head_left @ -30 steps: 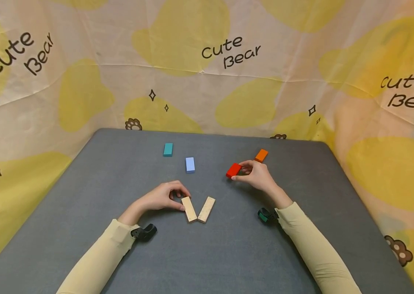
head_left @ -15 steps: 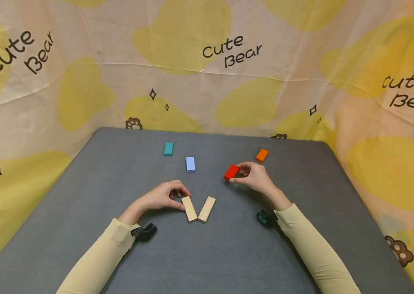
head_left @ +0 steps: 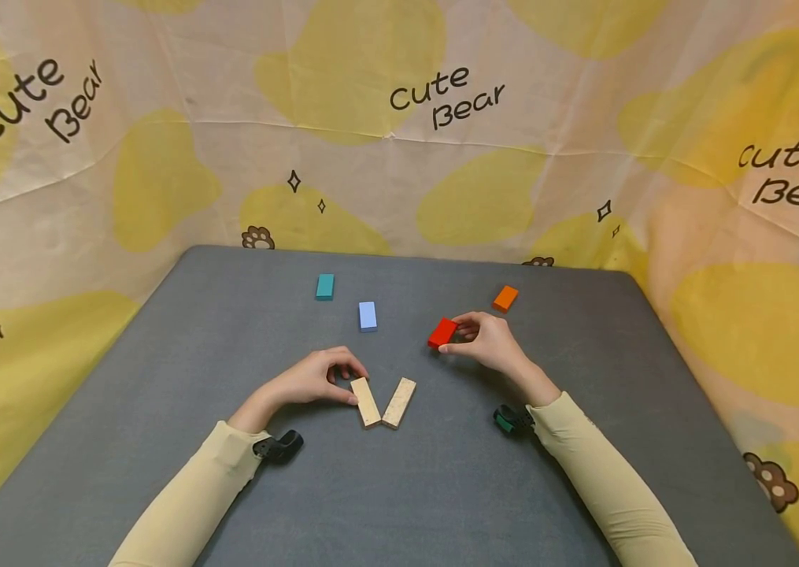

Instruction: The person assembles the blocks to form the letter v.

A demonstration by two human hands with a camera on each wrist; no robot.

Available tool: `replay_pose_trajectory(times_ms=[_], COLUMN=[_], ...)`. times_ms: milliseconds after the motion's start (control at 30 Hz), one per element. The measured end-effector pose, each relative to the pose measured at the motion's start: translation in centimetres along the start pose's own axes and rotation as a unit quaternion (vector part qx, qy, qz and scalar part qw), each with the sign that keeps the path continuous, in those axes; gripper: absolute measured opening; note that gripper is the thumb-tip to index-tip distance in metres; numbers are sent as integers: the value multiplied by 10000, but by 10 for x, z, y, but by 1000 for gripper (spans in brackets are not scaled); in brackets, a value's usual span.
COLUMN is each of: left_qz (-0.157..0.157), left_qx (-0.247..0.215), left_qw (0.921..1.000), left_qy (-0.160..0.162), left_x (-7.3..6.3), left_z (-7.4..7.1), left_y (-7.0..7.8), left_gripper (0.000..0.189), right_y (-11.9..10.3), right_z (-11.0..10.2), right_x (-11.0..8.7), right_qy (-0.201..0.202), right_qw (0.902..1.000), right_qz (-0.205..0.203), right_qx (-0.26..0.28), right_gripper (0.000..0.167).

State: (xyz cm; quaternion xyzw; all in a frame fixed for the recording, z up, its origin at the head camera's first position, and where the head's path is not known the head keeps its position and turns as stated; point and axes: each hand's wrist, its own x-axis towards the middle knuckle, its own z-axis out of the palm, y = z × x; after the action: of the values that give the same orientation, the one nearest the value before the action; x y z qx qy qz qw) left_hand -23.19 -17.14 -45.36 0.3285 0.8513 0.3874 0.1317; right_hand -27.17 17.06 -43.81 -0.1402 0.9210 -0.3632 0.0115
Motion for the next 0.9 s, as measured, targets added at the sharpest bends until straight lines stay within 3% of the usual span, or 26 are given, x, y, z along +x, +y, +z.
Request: replay_pose_trajectory(times_ms=[100,900], left_qz=[-10,-42], left_qx=[-53,-77], left_qw=[10000,10000], left_qy=[15,24], left_x=[-1,-3], left_z=[-1,0], left_y=[5,2], left_gripper=[38,37], right_y=[-2,-11], right_z=[0,8], right_x=[-1,-6], right_qy=[-24,-174], right_qw=[10000,9998], right_qz=[16,-51], right_qx=[4,109], right_gripper=[64,64])
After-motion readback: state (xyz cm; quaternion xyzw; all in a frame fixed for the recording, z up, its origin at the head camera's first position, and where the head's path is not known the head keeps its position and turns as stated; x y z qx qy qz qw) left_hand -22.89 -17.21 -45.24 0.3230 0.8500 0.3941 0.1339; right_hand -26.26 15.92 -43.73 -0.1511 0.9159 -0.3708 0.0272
